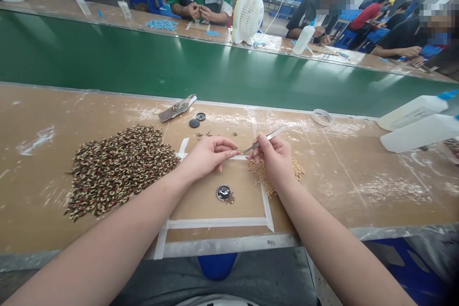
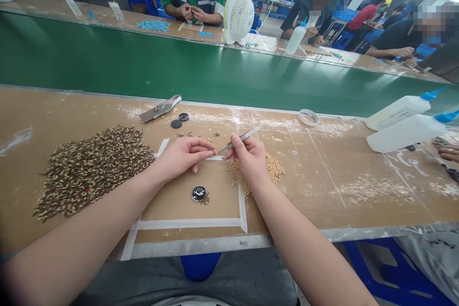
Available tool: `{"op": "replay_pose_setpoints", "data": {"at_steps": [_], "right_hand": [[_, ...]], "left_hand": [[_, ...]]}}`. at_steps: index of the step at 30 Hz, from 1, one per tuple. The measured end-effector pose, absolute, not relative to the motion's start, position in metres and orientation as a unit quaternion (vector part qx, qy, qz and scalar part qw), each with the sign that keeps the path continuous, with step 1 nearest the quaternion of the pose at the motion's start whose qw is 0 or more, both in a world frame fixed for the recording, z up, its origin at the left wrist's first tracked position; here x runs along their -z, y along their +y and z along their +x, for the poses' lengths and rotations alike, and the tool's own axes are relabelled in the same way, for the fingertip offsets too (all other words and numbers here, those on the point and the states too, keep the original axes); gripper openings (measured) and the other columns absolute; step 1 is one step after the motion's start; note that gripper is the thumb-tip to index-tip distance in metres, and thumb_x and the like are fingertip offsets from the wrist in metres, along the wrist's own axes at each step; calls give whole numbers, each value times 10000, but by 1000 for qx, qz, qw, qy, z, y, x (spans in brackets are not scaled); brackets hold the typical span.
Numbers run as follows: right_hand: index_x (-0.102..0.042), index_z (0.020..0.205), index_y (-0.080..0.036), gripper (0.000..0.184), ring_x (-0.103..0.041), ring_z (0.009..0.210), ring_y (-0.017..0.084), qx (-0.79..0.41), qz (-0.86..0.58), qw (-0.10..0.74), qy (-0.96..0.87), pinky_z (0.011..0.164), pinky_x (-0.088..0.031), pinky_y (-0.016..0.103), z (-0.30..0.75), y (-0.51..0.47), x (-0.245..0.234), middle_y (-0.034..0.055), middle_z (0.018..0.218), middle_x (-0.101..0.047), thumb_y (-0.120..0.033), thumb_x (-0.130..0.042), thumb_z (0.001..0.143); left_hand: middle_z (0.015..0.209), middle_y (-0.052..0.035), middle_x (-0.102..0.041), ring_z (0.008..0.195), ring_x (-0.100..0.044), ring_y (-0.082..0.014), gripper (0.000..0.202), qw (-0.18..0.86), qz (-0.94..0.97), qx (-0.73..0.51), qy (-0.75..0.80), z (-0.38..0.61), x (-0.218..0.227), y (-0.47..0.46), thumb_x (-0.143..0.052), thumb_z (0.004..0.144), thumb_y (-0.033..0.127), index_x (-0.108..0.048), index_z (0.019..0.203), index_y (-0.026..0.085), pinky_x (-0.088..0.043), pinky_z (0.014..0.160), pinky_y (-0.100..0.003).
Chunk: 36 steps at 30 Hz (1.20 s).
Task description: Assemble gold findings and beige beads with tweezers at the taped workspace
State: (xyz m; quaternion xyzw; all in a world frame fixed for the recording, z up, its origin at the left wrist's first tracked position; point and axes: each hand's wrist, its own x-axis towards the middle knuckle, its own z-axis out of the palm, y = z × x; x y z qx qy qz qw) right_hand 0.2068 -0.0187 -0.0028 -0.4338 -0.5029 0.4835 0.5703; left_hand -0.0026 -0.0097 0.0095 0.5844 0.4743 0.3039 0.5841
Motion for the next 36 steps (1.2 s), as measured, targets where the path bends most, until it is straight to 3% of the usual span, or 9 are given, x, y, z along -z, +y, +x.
{"op": "replay_pose_setpoints", "data": {"at_steps": [4, 11, 16, 25, 36], "right_hand": [[-672, 739, -204, 359, -517, 457, 89, -500, -436, 591, -459, 617, -639, 310, 205, -13, 7, -34, 599, -616, -510, -736, 916], [-683, 772, -195, 358, -592, 499, 123, -521, -443, 580, -442, 645, -640, 335, 205, -11, 10, -8, 629, -660, -525, -766, 885], [-683, 776, -185, 347, -628, 509, 137, -518, -440, 578, -452, 601, -595, 302, 205, -11, 10, 1, 618, -670, -498, -776, 892], [-680, 802, -192, 379, -682, 556, 177, -506, -458, 556, -475, 584, -569, 300, 204, -13, 9, 11, 603, -677, -554, -760, 884], [-664, 763, -205, 369, -670, 544, 161, -493, -469, 544, -490, 642, -602, 323, 201, -14, 5, 6, 611, -679, -539, -741, 899]], "left_hand": [[1087, -58, -814, 488, -577, -70, 205, 587, 592, -293, 468, -4, -9, -9, -719, 907, 363, -701, 1037, 205, -493, 614, -270], [736, -2, -751, 464, -536, -107, 251, 565, 586, -285, 506, 0, -11, -10, -736, 867, 425, -651, 953, 205, -395, 533, -254], [879, -41, -789, 435, -462, -81, 294, 571, 580, -276, 512, 0, -10, -12, -754, 839, 453, -650, 953, 202, -366, 486, -253], [964, -77, -814, 422, -436, -69, 286, 579, 573, -265, 516, 0, -10, -12, -732, 861, 442, -660, 982, 194, -345, 460, -245], [958, -73, -820, 433, -426, -73, 243, 579, 577, -275, 507, 1, -7, -11, -731, 863, 424, -663, 948, 206, -353, 449, -242]]}}
